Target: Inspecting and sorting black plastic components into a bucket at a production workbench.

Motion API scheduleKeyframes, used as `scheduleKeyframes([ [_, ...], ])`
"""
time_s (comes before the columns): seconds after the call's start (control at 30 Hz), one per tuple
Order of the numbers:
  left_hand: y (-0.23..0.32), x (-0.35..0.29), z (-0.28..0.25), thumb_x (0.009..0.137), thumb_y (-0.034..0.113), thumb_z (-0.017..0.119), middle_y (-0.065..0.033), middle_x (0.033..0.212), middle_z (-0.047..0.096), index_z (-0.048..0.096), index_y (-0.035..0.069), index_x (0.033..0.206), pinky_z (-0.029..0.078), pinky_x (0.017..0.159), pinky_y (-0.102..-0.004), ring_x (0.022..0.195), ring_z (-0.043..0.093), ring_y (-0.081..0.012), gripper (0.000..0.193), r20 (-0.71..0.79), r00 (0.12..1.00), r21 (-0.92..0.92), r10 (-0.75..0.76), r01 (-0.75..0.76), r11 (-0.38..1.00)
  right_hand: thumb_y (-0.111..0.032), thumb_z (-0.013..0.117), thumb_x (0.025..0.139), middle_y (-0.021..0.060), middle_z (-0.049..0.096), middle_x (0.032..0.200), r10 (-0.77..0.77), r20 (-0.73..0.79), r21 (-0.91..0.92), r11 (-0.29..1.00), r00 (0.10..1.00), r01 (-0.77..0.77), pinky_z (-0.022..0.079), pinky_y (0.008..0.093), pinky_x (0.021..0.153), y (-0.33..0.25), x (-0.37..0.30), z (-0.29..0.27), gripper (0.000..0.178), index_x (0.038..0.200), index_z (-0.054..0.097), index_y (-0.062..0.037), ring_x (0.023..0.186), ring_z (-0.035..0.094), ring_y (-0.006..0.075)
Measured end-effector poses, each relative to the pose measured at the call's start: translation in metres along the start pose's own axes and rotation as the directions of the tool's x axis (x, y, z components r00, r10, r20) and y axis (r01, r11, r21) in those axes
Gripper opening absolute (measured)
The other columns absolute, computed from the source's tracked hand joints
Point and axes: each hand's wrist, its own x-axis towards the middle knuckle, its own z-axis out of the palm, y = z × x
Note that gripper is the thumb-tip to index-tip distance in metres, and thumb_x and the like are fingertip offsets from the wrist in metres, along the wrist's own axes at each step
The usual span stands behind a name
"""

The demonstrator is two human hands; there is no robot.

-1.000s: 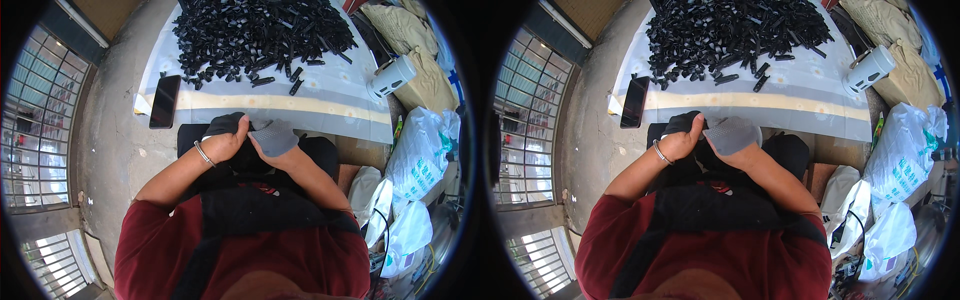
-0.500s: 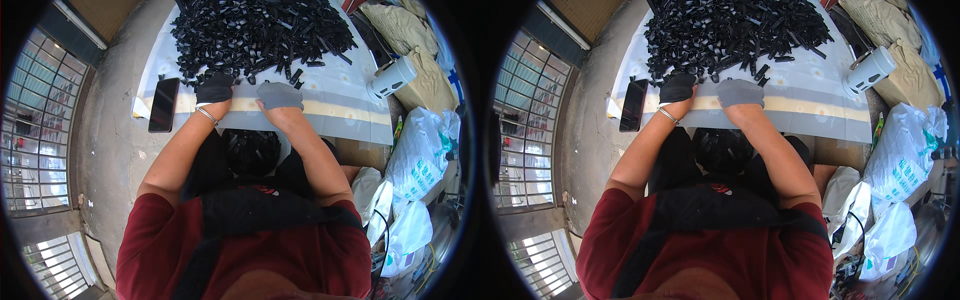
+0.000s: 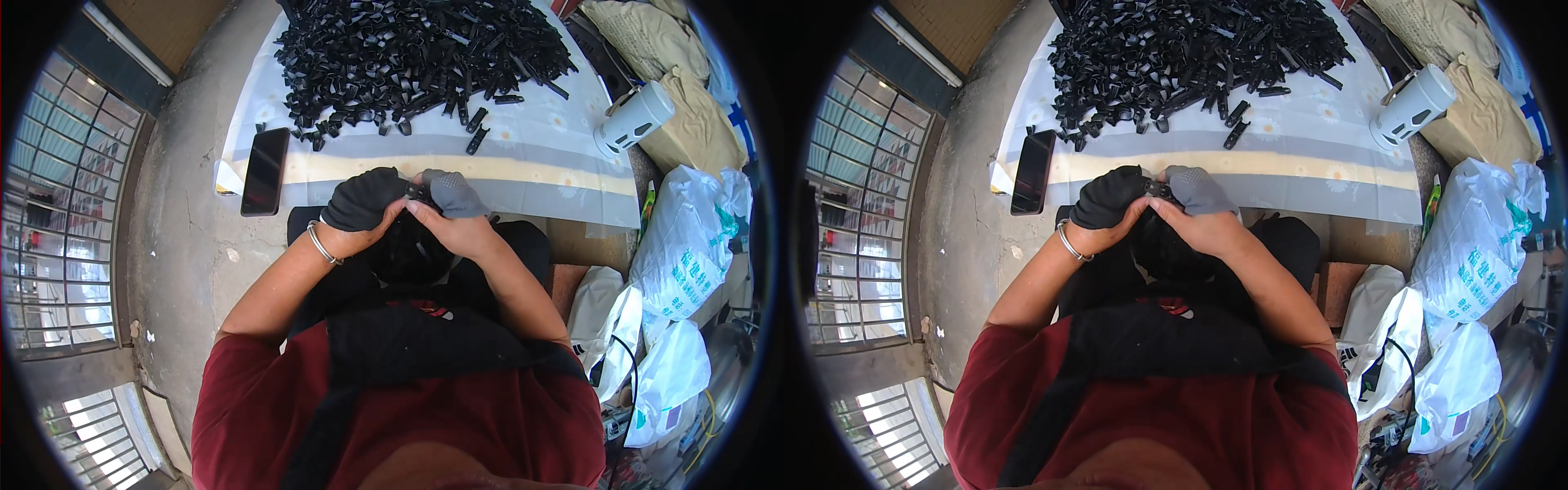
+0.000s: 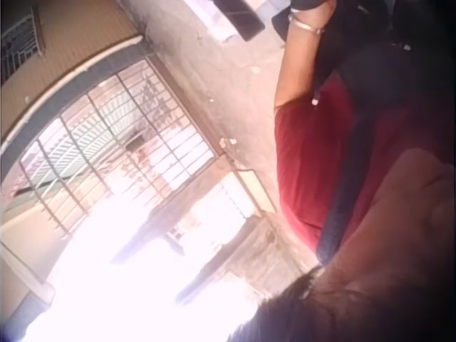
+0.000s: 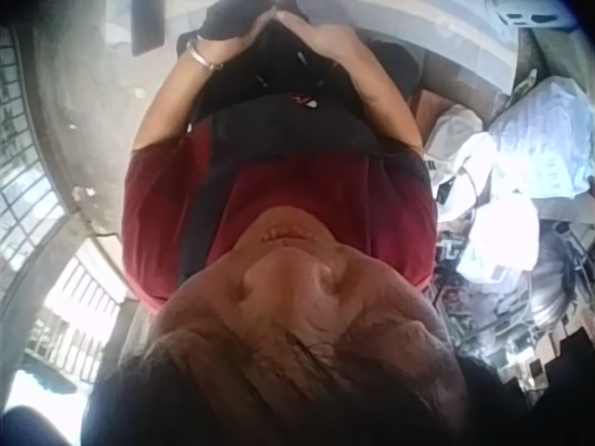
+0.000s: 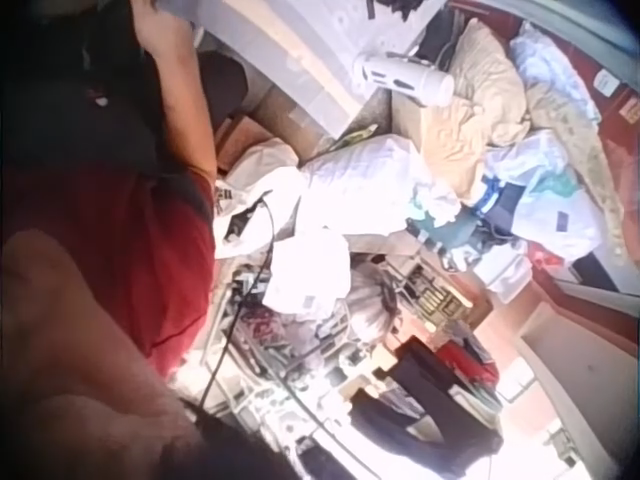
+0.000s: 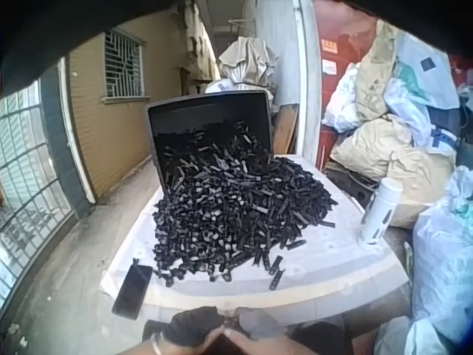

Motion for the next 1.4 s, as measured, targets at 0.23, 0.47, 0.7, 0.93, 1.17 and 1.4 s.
scheduleKeyframes([
  [0.23,0.017,0.004,-0.012,0.087,0.021,0.049,-0.0154,0.100,0.057,0.055,0.002,0.100,0.046,0.071,-0.0359,0.083,0.057,-0.0302,0.024,0.501,0.615,-0.580,-0.609,0.761,0.291,-0.022,0.062,0.077,0.0140,0.059,0.086,0.063,-0.070,0.037,0.997,0.996,-0.061,0.044,0.0361,0.072,-0.010,-0.006,0.000,0.026,0.094,0.058,-0.0012,0.082,0.056,0.0285],
  [0.47,0.008,-0.008,0.007,0.091,0.039,0.039,-0.0102,0.071,0.059,0.059,0.002,0.089,0.043,0.065,-0.0286,0.069,0.055,-0.0194,0.043,0.384,0.658,-0.604,-0.648,0.710,0.364,-0.021,0.059,0.081,0.0134,0.060,0.087,0.033,0.025,-0.134,0.991,0.999,-0.029,0.044,0.0352,0.072,-0.014,-0.007,-0.002,0.025,0.095,0.057,0.0001,0.083,0.057,0.0291],
  [0.7,0.017,0.007,-0.016,0.092,0.038,0.037,-0.0103,0.071,0.060,0.059,0.000,0.083,0.044,0.062,-0.0315,0.065,0.056,-0.0217,0.045,0.457,0.638,-0.452,-0.620,0.767,0.456,-0.027,0.054,0.084,0.0094,0.060,0.075,-0.146,0.043,-0.328,0.932,0.988,0.152,0.044,0.0386,0.063,-0.017,-0.011,-0.011,0.023,0.083,0.061,-0.0052,0.070,0.056,0.0293],
  [0.93,0.019,0.002,0.000,0.092,0.026,0.039,-0.0191,0.075,0.060,0.059,0.000,0.082,0.045,0.063,-0.0386,0.071,0.057,-0.0359,0.035,0.121,0.869,-0.410,-0.479,0.483,0.774,-0.021,0.055,0.078,0.0089,0.059,0.075,-0.225,0.129,-0.487,0.834,0.966,0.259,0.044,0.0385,0.061,-0.011,-0.008,0.005,0.016,0.086,0.061,-0.0078,0.069,0.056,0.0281],
  [1.17,-0.003,0.012,-0.013,0.090,0.045,0.031,-0.0204,0.076,0.059,0.058,0.001,0.077,0.044,0.067,-0.0417,0.075,0.056,-0.0360,0.054,0.515,0.764,0.047,-0.390,0.429,0.902,-0.021,0.051,0.082,0.0139,0.060,0.084,-0.131,0.141,-0.429,0.885,0.981,0.180,0.043,0.0423,0.073,-0.002,-0.012,0.001,0.021,0.091,0.058,-0.0039,0.081,0.056,0.0332],
  [1.4,-0.067,0.037,0.029,0.082,0.033,0.052,-0.0135,0.090,0.061,0.059,0.007,0.099,0.047,0.071,-0.0381,0.080,0.060,-0.0286,0.032,-0.052,0.927,0.341,-0.370,0.365,0.866,-0.009,0.051,0.072,0.0146,0.057,0.077,-0.065,0.065,-0.863,0.498,0.996,0.089,0.045,0.0410,0.061,0.051,0.047,-0.064,0.012,0.079,0.059,-0.0047,0.074,0.057,0.0298],
])
